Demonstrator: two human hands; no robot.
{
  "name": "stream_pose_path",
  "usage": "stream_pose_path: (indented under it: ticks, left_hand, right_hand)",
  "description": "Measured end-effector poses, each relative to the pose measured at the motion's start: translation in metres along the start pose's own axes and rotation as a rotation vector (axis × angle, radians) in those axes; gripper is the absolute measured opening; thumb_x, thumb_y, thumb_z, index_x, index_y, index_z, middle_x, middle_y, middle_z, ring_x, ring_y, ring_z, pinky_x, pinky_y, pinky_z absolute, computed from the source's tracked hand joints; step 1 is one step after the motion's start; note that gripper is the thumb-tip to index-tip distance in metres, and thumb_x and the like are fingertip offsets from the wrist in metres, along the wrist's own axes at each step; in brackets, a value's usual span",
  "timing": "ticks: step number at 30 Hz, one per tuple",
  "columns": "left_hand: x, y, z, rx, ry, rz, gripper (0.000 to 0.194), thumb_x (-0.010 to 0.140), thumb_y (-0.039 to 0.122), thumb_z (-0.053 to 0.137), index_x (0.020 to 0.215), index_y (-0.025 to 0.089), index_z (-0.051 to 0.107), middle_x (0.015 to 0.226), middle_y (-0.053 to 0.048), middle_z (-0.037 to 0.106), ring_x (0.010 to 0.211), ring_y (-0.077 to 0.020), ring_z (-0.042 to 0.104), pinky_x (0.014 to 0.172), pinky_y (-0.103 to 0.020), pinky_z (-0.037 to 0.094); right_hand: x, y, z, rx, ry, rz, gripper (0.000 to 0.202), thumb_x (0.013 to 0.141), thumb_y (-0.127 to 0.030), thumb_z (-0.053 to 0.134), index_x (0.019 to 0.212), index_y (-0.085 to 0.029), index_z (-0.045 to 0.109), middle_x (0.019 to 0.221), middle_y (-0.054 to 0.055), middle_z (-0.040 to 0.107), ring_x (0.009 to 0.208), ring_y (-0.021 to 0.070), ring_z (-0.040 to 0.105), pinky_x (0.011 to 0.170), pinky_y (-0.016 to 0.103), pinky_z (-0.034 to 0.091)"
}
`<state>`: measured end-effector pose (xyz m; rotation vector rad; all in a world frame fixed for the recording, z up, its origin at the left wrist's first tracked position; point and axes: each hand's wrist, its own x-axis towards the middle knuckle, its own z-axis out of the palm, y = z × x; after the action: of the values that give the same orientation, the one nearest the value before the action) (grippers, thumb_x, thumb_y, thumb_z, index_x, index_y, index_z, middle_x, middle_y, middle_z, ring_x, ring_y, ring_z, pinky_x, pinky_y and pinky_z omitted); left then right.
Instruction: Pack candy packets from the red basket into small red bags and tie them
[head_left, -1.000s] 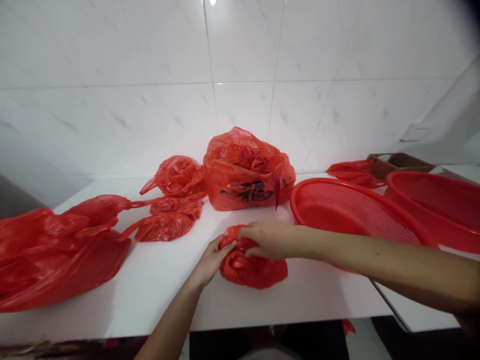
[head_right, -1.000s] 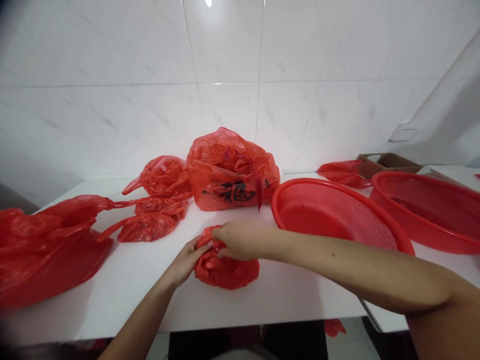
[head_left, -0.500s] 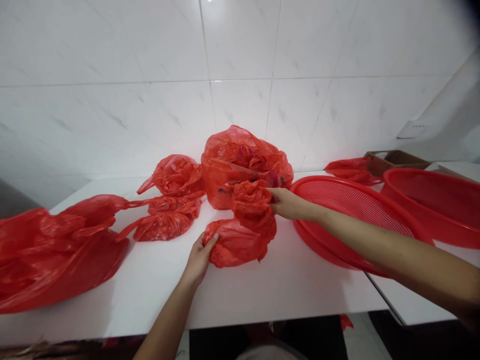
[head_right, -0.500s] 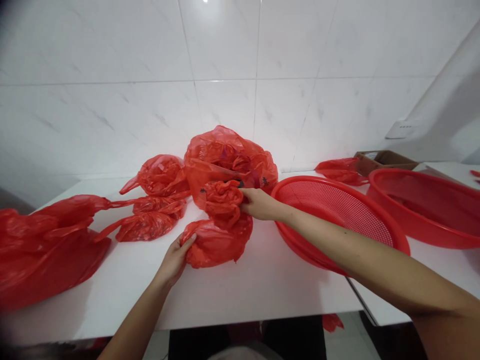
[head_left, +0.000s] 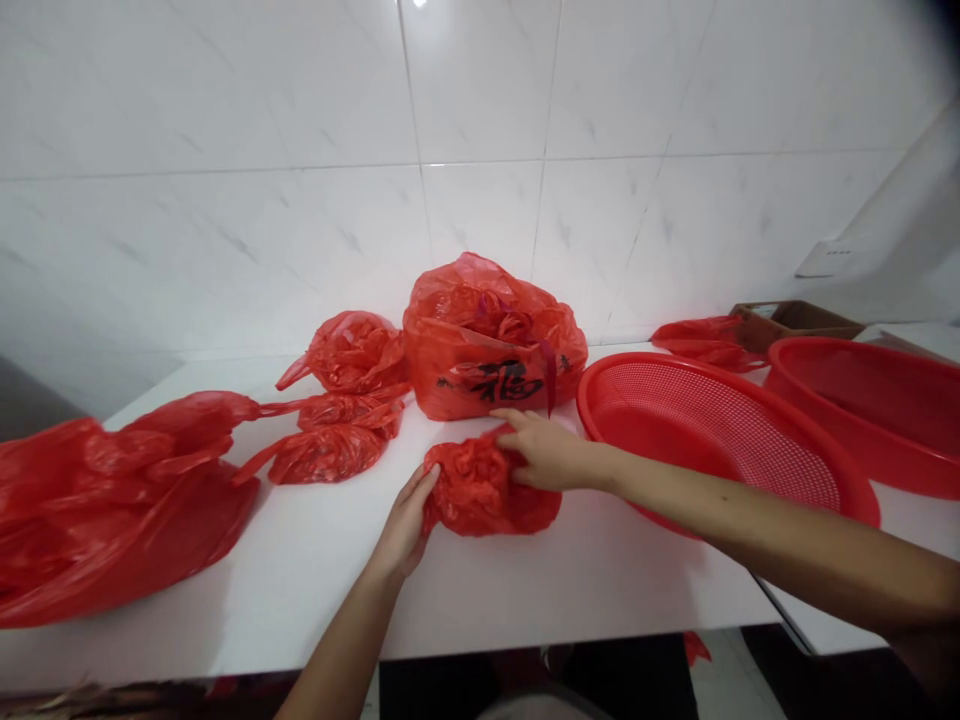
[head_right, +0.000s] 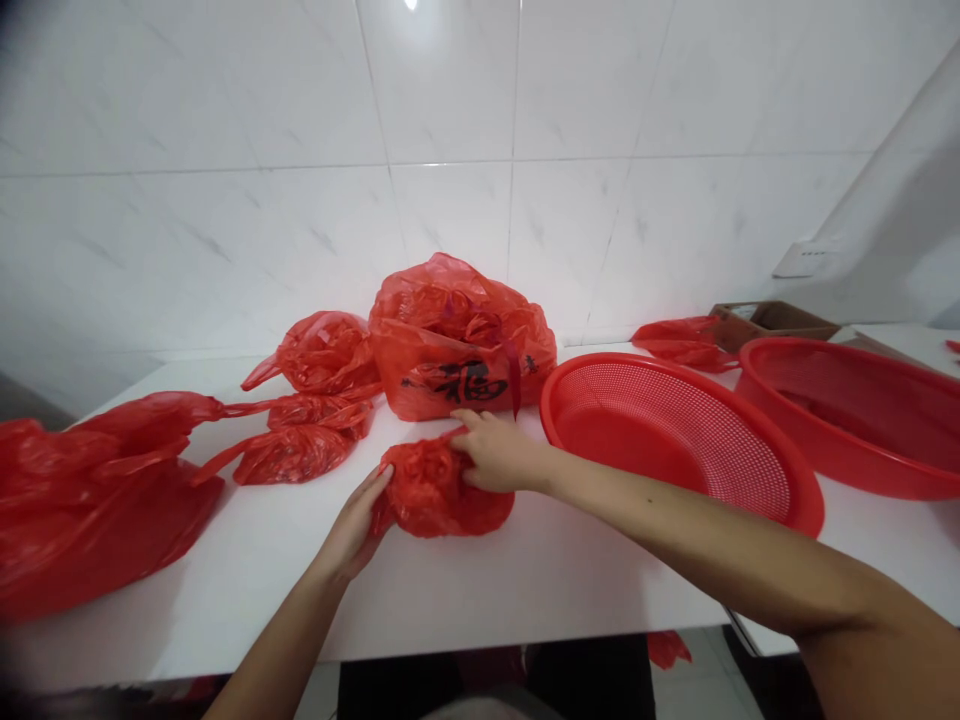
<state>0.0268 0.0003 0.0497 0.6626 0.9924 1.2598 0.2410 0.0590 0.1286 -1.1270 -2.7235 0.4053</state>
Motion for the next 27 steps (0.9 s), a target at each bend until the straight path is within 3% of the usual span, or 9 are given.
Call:
stream_pose_path:
  ticks: [4, 7, 10, 13, 17, 19, 22, 24, 27]
  left_hand:
    - [-0.006, 0.002, 0.006, -0.030, 0.010, -0.025, 0.042, 0.082, 0.039, 0.067, 0.120, 0.021, 0.062, 0.130, -0.008, 0.063, 0.123, -0.0243, 0.055, 0.102, -0.035, 0.045]
    - [-0.011, 0.007, 0.006, 0.120, -0.016, 0.069, 0.043, 0.084, 0.044, 0.064, 0.119, 0.019, 0.063, 0.126, -0.010, 0.065, 0.122, -0.0250, 0.056, 0.103, -0.037, 0.043]
    - [-0.016, 0.015, 0.005, 0.358, -0.056, 0.212, 0.044, 0.087, 0.051, 0.056, 0.117, 0.018, 0.065, 0.119, -0.009, 0.068, 0.114, -0.0250, 0.060, 0.100, -0.038, 0.045]
    - [-0.017, 0.020, 0.003, 0.490, -0.022, 0.363, 0.045, 0.090, 0.053, 0.049, 0.117, 0.020, 0.064, 0.121, -0.009, 0.066, 0.107, -0.0235, 0.062, 0.092, -0.037, 0.049]
    - [-0.008, 0.016, -0.004, 0.616, 0.015, 0.449, 0.039, 0.091, 0.049, 0.048, 0.118, 0.023, 0.059, 0.128, -0.010, 0.061, 0.103, -0.0216, 0.064, 0.082, -0.035, 0.054]
    - [0.004, 0.015, -0.010, 0.742, 0.047, 0.514, 0.034, 0.091, 0.045, 0.049, 0.115, 0.022, 0.059, 0.125, -0.010, 0.063, 0.099, -0.0208, 0.066, 0.081, -0.035, 0.055]
    - [0.031, 0.028, -0.023, 0.857, 0.164, 0.631, 0.032, 0.090, 0.041, 0.049, 0.114, 0.021, 0.058, 0.121, -0.012, 0.063, 0.102, -0.0218, 0.064, 0.084, -0.037, 0.054]
    - [0.054, 0.049, -0.032, 0.926, 0.254, 0.699, 0.033, 0.089, 0.038, 0.050, 0.117, 0.022, 0.057, 0.125, -0.012, 0.059, 0.113, -0.0238, 0.058, 0.095, -0.042, 0.048]
    - [0.090, 0.093, -0.044, 1.081, 0.392, 0.757, 0.041, 0.086, 0.032, 0.056, 0.126, 0.024, 0.055, 0.145, -0.012, 0.042, 0.137, -0.0280, 0.035, 0.114, -0.049, 0.025]
  right_hand:
    - [0.000, -0.003, 0.015, -0.088, -0.218, -0.008, 0.025, 0.076, -0.029, 0.058, 0.097, -0.020, 0.067, 0.105, 0.009, 0.068, 0.090, 0.0241, 0.065, 0.076, 0.032, 0.048]
    - [0.002, -0.002, 0.012, -0.180, -0.165, 0.033, 0.023, 0.074, -0.022, 0.055, 0.096, -0.020, 0.063, 0.090, 0.006, 0.069, 0.080, 0.0224, 0.065, 0.064, 0.028, 0.043]
    - [0.005, -0.002, -0.014, -0.221, 0.012, 0.095, 0.027, 0.067, -0.012, 0.052, 0.092, -0.020, 0.057, 0.089, 0.004, 0.066, 0.077, 0.0203, 0.062, 0.058, 0.026, 0.038]
    - [0.008, -0.002, -0.063, -0.046, 0.271, 0.052, 0.033, 0.066, -0.007, 0.047, 0.096, -0.021, 0.050, 0.088, 0.000, 0.064, 0.076, 0.0163, 0.060, 0.060, 0.024, 0.040]
    - [0.030, 0.018, -0.139, 0.006, 0.791, -0.040, 0.036, 0.076, -0.010, 0.042, 0.111, -0.021, 0.046, 0.096, 0.000, 0.061, 0.083, 0.0158, 0.058, 0.069, 0.026, 0.044]
    - [0.052, 0.036, -0.160, -0.089, 0.888, 0.041, 0.038, 0.082, -0.013, 0.039, 0.119, -0.020, 0.045, 0.102, 0.003, 0.060, 0.091, 0.0181, 0.058, 0.075, 0.030, 0.045]
    - [0.092, 0.056, -0.152, -0.225, 0.611, 0.299, 0.037, 0.083, -0.013, 0.045, 0.120, -0.019, 0.051, 0.111, 0.007, 0.061, 0.102, 0.0231, 0.057, 0.084, 0.035, 0.045]
    - [0.117, 0.060, -0.124, -0.229, 0.367, 0.397, 0.028, 0.082, -0.014, 0.054, 0.109, -0.017, 0.061, 0.107, 0.009, 0.065, 0.100, 0.0237, 0.059, 0.084, 0.034, 0.045]
    - [0.147, 0.059, -0.075, -0.169, 0.186, 0.465, 0.018, 0.089, -0.026, 0.058, 0.100, -0.015, 0.066, 0.102, 0.009, 0.067, 0.092, 0.0198, 0.063, 0.083, 0.033, 0.049]
